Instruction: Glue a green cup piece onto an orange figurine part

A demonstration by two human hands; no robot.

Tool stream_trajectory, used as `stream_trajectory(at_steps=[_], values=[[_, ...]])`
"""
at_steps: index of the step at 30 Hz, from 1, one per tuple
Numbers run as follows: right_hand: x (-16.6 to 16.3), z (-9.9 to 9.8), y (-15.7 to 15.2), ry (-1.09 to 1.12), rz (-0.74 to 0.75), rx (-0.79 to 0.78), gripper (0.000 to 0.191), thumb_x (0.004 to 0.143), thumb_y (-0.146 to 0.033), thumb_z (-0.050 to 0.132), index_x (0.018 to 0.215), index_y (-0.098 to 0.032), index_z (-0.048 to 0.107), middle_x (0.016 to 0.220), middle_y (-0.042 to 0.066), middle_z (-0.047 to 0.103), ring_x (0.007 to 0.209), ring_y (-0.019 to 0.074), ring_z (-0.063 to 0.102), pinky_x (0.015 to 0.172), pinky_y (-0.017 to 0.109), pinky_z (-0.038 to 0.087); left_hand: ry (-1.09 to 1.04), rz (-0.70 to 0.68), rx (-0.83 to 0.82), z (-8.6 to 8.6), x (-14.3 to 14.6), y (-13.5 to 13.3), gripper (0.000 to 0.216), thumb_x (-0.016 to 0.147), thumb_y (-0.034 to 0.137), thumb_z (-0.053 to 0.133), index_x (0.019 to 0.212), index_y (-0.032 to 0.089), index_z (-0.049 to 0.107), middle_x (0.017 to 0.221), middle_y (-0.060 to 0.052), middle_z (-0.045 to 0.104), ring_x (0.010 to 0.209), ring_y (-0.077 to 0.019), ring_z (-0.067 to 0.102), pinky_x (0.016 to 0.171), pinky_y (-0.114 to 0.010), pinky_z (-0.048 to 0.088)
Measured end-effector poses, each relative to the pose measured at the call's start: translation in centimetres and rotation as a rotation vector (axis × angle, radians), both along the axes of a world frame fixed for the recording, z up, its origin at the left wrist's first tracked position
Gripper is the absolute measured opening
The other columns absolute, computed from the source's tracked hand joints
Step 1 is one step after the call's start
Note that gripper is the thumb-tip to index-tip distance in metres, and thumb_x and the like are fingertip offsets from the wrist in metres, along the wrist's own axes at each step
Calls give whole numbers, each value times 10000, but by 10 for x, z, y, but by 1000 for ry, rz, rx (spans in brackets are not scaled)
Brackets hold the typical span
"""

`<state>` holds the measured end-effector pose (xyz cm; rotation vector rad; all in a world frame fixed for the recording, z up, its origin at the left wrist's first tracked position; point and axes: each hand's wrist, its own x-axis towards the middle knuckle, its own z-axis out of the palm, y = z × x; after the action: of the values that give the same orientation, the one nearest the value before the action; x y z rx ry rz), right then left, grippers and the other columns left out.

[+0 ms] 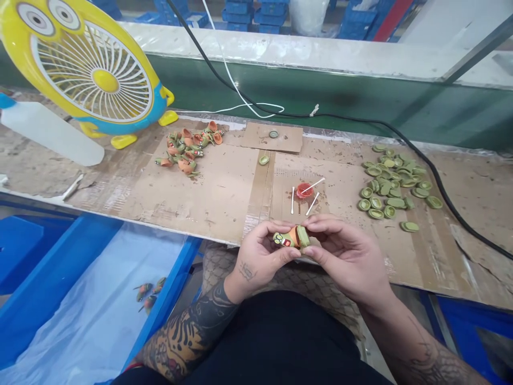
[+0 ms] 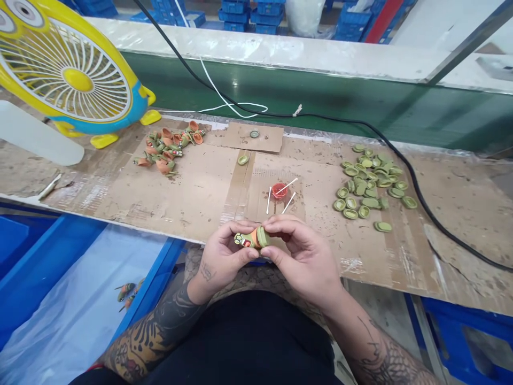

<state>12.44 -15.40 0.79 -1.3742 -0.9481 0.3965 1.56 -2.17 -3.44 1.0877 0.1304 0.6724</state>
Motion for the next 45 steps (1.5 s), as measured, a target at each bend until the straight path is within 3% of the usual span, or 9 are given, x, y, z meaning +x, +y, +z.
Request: stream_trajectory(at_steps=[7,15,21,25,29,32,35,39,45], values=[[5,-2,2,-188,27,-50,325,871,-130,764,1133,-311,701,1137,37,651,1154,193,601,995,365,543,-94,41,50,-3,-4,3,373,688,113,905,998,204,717,1098,-50,742,1097,-176,702,963,-301,567],[8,20,10,-404,48,-169,229,846,-133,787,1001,-285,711,1017,-27,679,994,119,660,866,225,539,-116,116,138,-3,-11,9,410,631,122,936,982,209,742,1053,-59,772,1067,-225,736,971,-371,588],[12,39,26,-527,114,-256,205,839,-81,757,905,-264,691,937,-56,685,903,83,673,812,181,520,-85,82,47,1,-8,17,393,594,140,957,923,205,752,996,-48,793,1025,-218,750,922,-335,600],[23,45,47,-665,94,-203,177,894,-145,747,1023,-254,696,1036,-38,716,996,71,676,903,146,510,0,129,-264,14,2,20,369,617,254,964,870,179,706,933,-23,771,927,-156,733,838,-253,579],[38,44,77,-727,142,-100,300,935,-137,688,1225,-208,663,1203,24,701,1151,111,637,1058,220,485,-26,87,-616,41,15,30,302,748,350,888,867,173,673,890,3,727,843,-95,683,764,-195,538],[49,47,95,-769,149,-3,327,943,-71,631,1254,-173,643,1225,62,680,1191,154,606,1102,312,478,-37,62,-712,65,24,38,235,800,325,850,889,166,703,888,0,723,805,-82,672,758,-194,542],[61,61,103,-801,145,50,306,937,-73,650,1231,-154,633,1196,82,673,1137,172,607,1046,323,506,16,72,-778,88,31,38,251,815,342,837,935,147,733,926,-19,727,831,-96,672,808,-226,558],[80,104,97,-767,239,79,295,920,-41,660,1191,-153,630,1103,72,682,1035,169,616,948,320,537,55,139,-926,130,41,18,257,815,332,839,967,151,737,941,-15,727,867,-103,673,824,-235,558],[89,193,61,-798,462,106,257,917,-24,627,1138,-156,625,1020,54,687,976,190,618,891,360,547,-17,311,-1043,222,43,-54,292,805,308,848,1012,149,719,916,-7,730,811,-103,666,800,-247,547]])
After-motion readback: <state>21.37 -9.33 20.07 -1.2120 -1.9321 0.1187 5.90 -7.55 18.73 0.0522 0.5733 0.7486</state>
